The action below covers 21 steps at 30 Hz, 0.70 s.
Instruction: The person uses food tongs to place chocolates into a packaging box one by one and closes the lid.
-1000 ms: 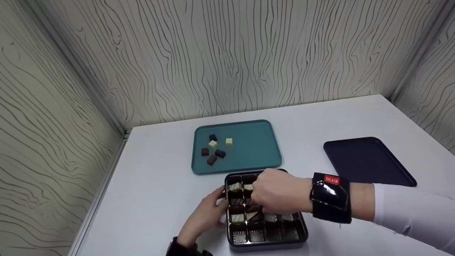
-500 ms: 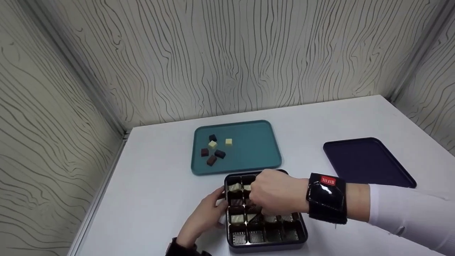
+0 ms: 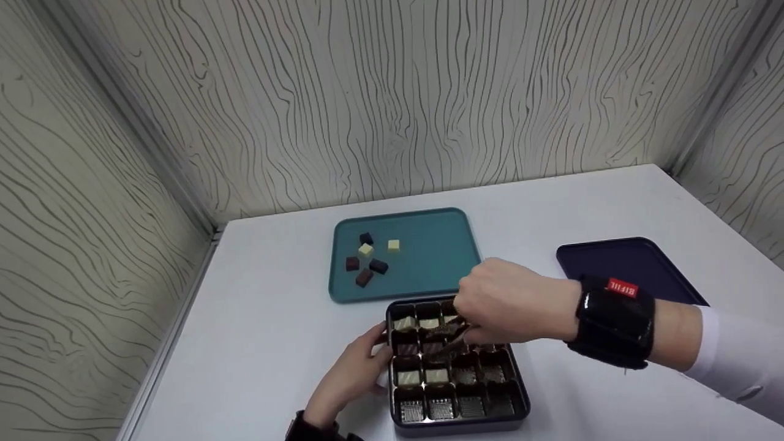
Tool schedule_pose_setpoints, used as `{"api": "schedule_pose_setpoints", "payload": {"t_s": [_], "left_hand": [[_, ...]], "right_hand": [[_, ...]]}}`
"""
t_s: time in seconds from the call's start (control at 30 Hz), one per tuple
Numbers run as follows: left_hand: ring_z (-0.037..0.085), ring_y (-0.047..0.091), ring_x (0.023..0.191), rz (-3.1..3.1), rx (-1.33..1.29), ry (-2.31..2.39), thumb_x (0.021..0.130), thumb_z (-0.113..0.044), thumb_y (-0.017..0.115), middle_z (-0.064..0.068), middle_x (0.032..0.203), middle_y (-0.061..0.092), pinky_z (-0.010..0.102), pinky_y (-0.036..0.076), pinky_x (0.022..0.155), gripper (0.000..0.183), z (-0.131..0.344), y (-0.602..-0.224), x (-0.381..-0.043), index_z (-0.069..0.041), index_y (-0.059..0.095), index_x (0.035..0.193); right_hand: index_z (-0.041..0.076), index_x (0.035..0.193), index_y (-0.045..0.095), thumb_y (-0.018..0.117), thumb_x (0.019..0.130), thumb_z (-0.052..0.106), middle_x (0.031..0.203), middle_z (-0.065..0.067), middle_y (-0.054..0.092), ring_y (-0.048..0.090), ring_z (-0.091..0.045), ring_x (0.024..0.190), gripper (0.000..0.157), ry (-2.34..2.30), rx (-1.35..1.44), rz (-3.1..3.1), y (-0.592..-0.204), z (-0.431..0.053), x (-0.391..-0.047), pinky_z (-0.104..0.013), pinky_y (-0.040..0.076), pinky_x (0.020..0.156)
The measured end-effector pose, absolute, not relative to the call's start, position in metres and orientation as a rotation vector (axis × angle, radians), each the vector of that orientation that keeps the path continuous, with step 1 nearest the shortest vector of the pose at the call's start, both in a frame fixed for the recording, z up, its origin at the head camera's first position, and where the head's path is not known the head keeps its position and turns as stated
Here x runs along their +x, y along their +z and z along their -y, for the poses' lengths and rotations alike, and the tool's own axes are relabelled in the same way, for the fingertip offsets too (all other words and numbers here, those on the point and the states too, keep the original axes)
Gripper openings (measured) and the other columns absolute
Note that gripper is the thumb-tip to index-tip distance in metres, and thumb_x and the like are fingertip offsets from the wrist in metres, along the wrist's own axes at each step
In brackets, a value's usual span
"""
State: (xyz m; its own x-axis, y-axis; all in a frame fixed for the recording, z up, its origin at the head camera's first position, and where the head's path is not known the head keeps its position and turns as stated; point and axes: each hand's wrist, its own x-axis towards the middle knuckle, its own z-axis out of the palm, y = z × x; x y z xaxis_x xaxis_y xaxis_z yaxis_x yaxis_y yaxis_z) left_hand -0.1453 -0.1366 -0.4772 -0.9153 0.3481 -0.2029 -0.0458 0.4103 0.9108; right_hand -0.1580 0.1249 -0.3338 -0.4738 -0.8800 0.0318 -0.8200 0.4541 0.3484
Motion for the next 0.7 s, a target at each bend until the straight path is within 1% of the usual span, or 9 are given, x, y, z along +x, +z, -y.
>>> {"api": "schedule_pose_setpoints", "payload": {"t_s": [0.03, 0.07, 0.2, 0.27, 0.33, 0.4, 0.53, 0.67, 0.7], "left_hand": [[0.048, 0.061, 0.131, -2.309, 0.258, 1.512, 0.106, -0.015, 0.052, 0.033, 0.153, 0.052, 0.040, 0.068, 0.063, 0.058, 0.137, -0.477, -0.145, -0.003, 0.039, 0.161], [0.048, 0.061, 0.131, -2.309, 0.254, 1.512, 0.107, -0.015, 0.052, 0.033, 0.153, 0.051, 0.039, 0.068, 0.063, 0.058, 0.137, -0.477, -0.145, -0.002, 0.038, 0.161], [0.047, 0.062, 0.130, -2.321, 0.246, 1.492, 0.107, -0.015, 0.051, 0.033, 0.154, 0.051, 0.037, 0.067, 0.061, 0.058, 0.136, -0.476, -0.145, 0.001, 0.037, 0.161], [0.046, 0.062, 0.131, -2.331, 0.243, 1.481, 0.107, -0.016, 0.051, 0.033, 0.154, 0.052, 0.036, 0.067, 0.061, 0.058, 0.136, -0.475, -0.145, 0.001, 0.037, 0.161], [0.046, 0.063, 0.130, -2.337, 0.244, 1.483, 0.107, -0.016, 0.052, 0.032, 0.153, 0.052, 0.036, 0.066, 0.060, 0.058, 0.137, -0.475, -0.146, 0.000, 0.038, 0.161], [0.045, 0.063, 0.129, -2.341, 0.245, 1.486, 0.107, -0.015, 0.051, 0.032, 0.153, 0.052, 0.036, 0.066, 0.059, 0.058, 0.137, -0.475, -0.146, 0.000, 0.038, 0.161], [0.046, 0.063, 0.128, -2.340, 0.242, 1.496, 0.106, -0.014, 0.051, 0.033, 0.153, 0.053, 0.037, 0.067, 0.059, 0.058, 0.137, -0.476, -0.146, -0.001, 0.038, 0.161], [0.049, 0.061, 0.130, -2.332, 0.254, 1.512, 0.106, -0.013, 0.051, 0.033, 0.152, 0.053, 0.038, 0.067, 0.059, 0.057, 0.137, -0.477, -0.145, 0.000, 0.039, 0.160], [0.050, 0.061, 0.130, -2.334, 0.260, 1.515, 0.106, -0.013, 0.051, 0.033, 0.152, 0.053, 0.038, 0.067, 0.058, 0.057, 0.136, -0.476, -0.145, 0.000, 0.039, 0.160]], "right_hand": [[0.023, 0.055, 0.031, 0.083, 0.084, 0.044, 0.055, 0.014, 0.023, 0.021, -0.003, 0.050, 0.063, -0.395, 1.460, 2.505, -0.333, -0.128, -0.159, -0.021, 0.021, 0.043], [0.023, 0.055, 0.032, 0.083, 0.084, 0.044, 0.054, 0.014, 0.024, 0.023, -0.002, 0.049, 0.063, -0.362, 1.437, 2.513, -0.333, -0.131, -0.161, -0.021, 0.023, 0.043], [0.023, 0.055, 0.040, 0.083, 0.086, 0.045, 0.050, 0.011, 0.039, 0.034, -0.004, 0.045, 0.058, -0.239, 1.317, 2.559, -0.336, -0.144, -0.169, -0.023, 0.031, 0.043], [0.022, 0.055, 0.043, 0.082, 0.088, 0.044, 0.050, 0.009, 0.042, 0.035, -0.005, 0.046, 0.056, -0.179, 1.251, 2.593, -0.338, -0.147, -0.176, -0.022, 0.029, 0.043], [0.020, 0.056, 0.044, 0.081, 0.089, 0.041, 0.052, 0.008, 0.040, 0.032, -0.005, 0.048, 0.054, -0.130, 1.181, 2.639, -0.339, -0.148, -0.186, -0.021, 0.024, 0.046], [0.019, 0.057, 0.047, 0.081, 0.090, 0.039, 0.053, 0.008, 0.039, 0.031, -0.005, 0.049, 0.051, -0.090, 1.124, 2.678, -0.341, -0.147, -0.198, -0.020, 0.021, 0.048], [0.016, 0.058, 0.054, 0.081, 0.090, 0.036, 0.052, 0.007, 0.038, 0.034, -0.006, 0.047, 0.047, -0.057, 1.043, 2.710, -0.351, -0.141, -0.226, -0.020, 0.021, 0.048], [0.017, 0.057, 0.044, 0.080, 0.092, 0.037, 0.054, 0.008, 0.026, 0.028, -0.008, 0.049, 0.054, -0.024, 0.983, 2.759, -0.366, -0.135, -0.258, -0.022, 0.017, 0.051], [0.018, 0.057, 0.043, 0.080, 0.092, 0.037, 0.055, 0.008, 0.026, 0.027, -0.008, 0.050, 0.054, -0.012, 0.971, 2.771, -0.369, -0.133, -0.266, -0.022, 0.017, 0.051]]}}
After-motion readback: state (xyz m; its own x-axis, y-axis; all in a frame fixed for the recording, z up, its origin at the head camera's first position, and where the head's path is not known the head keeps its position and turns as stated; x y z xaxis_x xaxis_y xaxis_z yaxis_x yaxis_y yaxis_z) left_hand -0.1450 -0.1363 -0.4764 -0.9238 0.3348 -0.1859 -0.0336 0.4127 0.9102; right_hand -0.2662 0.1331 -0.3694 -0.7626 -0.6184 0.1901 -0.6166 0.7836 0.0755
